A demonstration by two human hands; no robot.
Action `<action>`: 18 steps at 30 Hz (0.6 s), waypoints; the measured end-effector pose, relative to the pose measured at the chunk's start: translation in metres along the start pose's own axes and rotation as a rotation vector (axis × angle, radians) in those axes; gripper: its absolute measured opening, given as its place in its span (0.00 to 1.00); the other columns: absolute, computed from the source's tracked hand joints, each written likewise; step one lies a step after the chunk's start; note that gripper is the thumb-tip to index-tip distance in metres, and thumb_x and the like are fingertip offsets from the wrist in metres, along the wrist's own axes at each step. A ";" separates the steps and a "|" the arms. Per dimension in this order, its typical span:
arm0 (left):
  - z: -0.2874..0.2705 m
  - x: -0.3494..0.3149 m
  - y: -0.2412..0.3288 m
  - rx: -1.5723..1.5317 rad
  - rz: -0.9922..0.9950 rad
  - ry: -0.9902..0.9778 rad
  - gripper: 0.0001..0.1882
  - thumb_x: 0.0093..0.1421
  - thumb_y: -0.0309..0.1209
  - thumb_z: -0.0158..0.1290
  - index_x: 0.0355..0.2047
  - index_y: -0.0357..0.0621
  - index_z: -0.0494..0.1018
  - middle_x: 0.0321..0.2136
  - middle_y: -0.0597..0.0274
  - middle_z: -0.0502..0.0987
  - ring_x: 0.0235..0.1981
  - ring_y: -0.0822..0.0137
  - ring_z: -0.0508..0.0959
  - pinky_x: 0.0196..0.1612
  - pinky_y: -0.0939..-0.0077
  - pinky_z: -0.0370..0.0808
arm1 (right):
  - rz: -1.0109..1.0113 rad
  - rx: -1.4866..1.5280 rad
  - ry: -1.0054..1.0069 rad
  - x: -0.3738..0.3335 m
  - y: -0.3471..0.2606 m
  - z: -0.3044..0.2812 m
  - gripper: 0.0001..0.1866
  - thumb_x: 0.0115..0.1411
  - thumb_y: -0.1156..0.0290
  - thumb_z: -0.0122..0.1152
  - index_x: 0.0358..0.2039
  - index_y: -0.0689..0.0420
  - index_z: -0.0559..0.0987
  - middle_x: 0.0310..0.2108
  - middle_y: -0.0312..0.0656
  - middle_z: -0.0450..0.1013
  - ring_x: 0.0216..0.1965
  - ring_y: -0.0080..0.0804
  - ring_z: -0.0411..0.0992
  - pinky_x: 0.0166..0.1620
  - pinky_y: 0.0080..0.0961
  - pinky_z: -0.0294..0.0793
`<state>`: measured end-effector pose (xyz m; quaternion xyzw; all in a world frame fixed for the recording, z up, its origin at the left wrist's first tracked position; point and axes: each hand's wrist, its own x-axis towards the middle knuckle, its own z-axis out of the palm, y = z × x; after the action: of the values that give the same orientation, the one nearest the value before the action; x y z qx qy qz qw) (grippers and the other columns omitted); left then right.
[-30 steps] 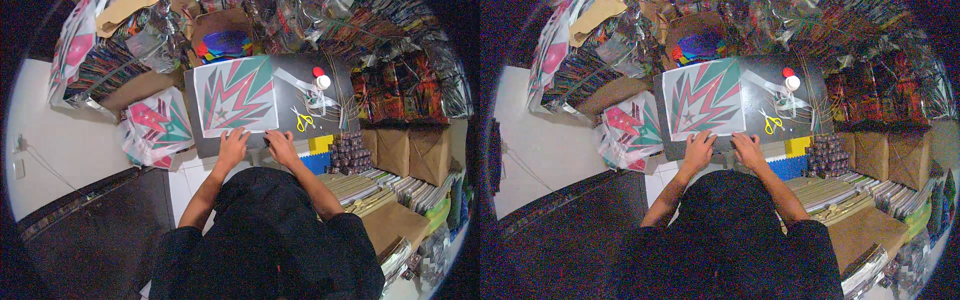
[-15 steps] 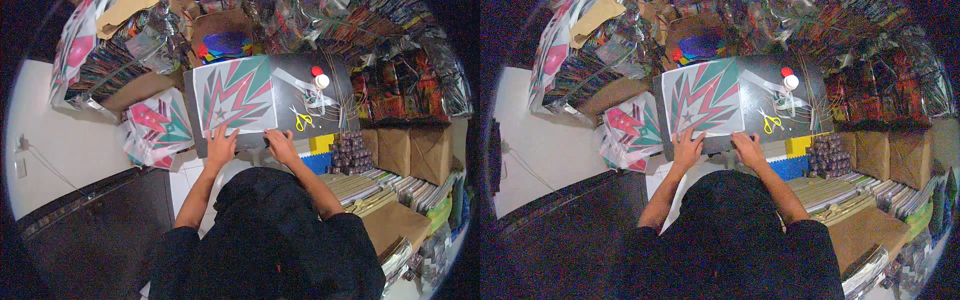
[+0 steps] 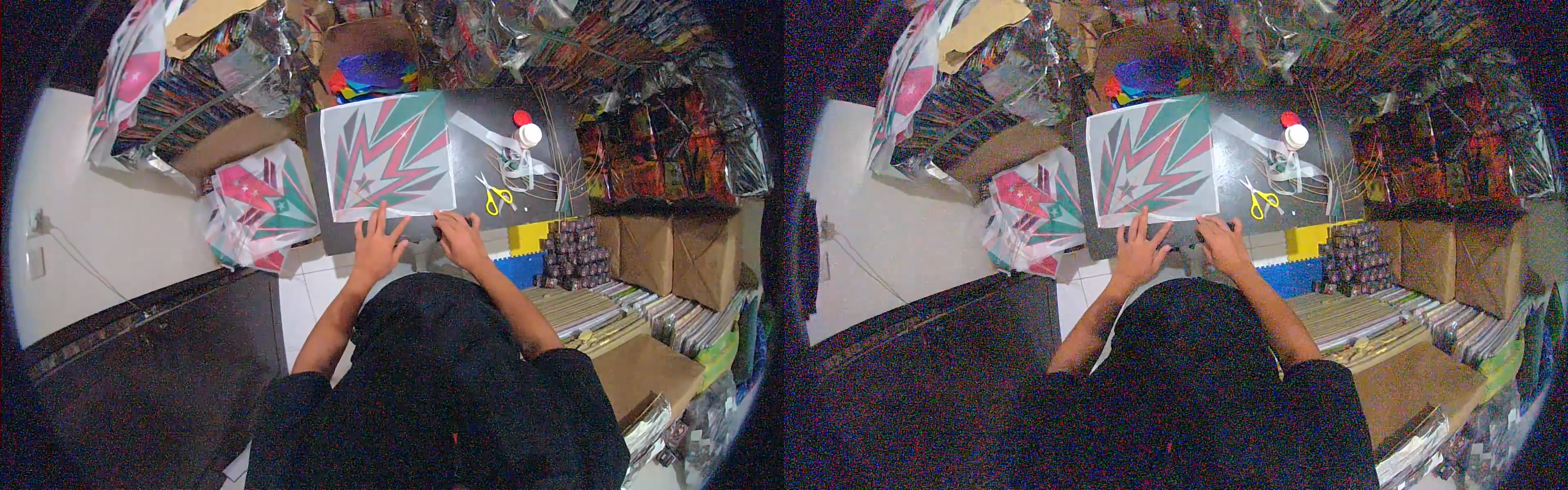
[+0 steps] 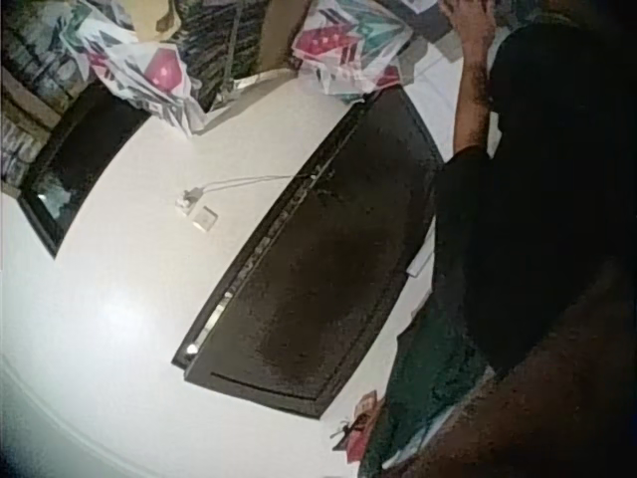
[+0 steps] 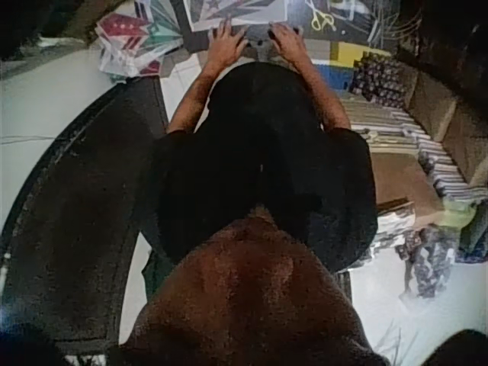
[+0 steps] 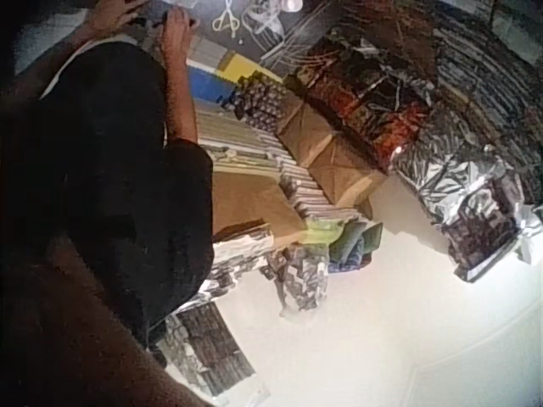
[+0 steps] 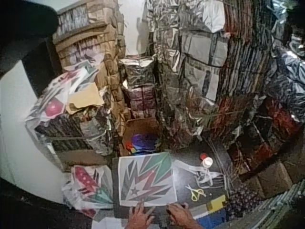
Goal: The person assembles a kite by attaching a thin wooden stick to the surface of a patterned kite sheet using white tape. They smooth the tape down with their fingers to secure the stick and then use yellow scissors to trim the excess tape.
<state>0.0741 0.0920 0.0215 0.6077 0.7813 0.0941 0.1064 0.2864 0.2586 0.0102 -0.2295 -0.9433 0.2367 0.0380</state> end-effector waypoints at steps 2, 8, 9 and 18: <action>-0.001 -0.002 -0.004 0.015 -0.011 -0.002 0.34 0.70 0.51 0.55 0.75 0.74 0.62 0.79 0.42 0.49 0.75 0.43 0.57 0.71 0.32 0.52 | -0.007 -0.011 0.030 0.000 0.000 0.001 0.28 0.56 0.71 0.70 0.58 0.51 0.76 0.69 0.37 0.70 0.71 0.35 0.65 0.67 0.60 0.54; -0.003 -0.015 -0.032 0.097 -0.065 0.032 0.33 0.70 0.50 0.54 0.75 0.74 0.64 0.78 0.42 0.50 0.76 0.44 0.57 0.70 0.32 0.54 | -0.015 -0.010 0.046 0.000 -0.001 0.000 0.26 0.57 0.73 0.68 0.57 0.51 0.77 0.68 0.38 0.71 0.70 0.36 0.66 0.66 0.58 0.54; -0.004 -0.017 -0.036 0.105 -0.074 0.035 0.33 0.70 0.50 0.54 0.75 0.74 0.64 0.78 0.42 0.51 0.76 0.44 0.57 0.70 0.32 0.54 | -0.015 -0.037 0.021 0.000 0.000 0.000 0.27 0.56 0.71 0.69 0.58 0.52 0.76 0.70 0.38 0.70 0.71 0.35 0.65 0.67 0.59 0.54; -0.018 -0.043 -0.076 0.175 -0.170 0.048 0.30 0.70 0.49 0.54 0.72 0.75 0.68 0.79 0.46 0.51 0.74 0.44 0.59 0.68 0.29 0.57 | -0.008 -0.010 -0.020 0.000 0.001 -0.002 0.28 0.57 0.70 0.70 0.60 0.51 0.75 0.71 0.36 0.68 0.71 0.36 0.64 0.67 0.61 0.56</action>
<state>0.0087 0.0316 0.0200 0.5439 0.8375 0.0309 0.0416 0.2868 0.2600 0.0113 -0.2236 -0.9457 0.2340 0.0286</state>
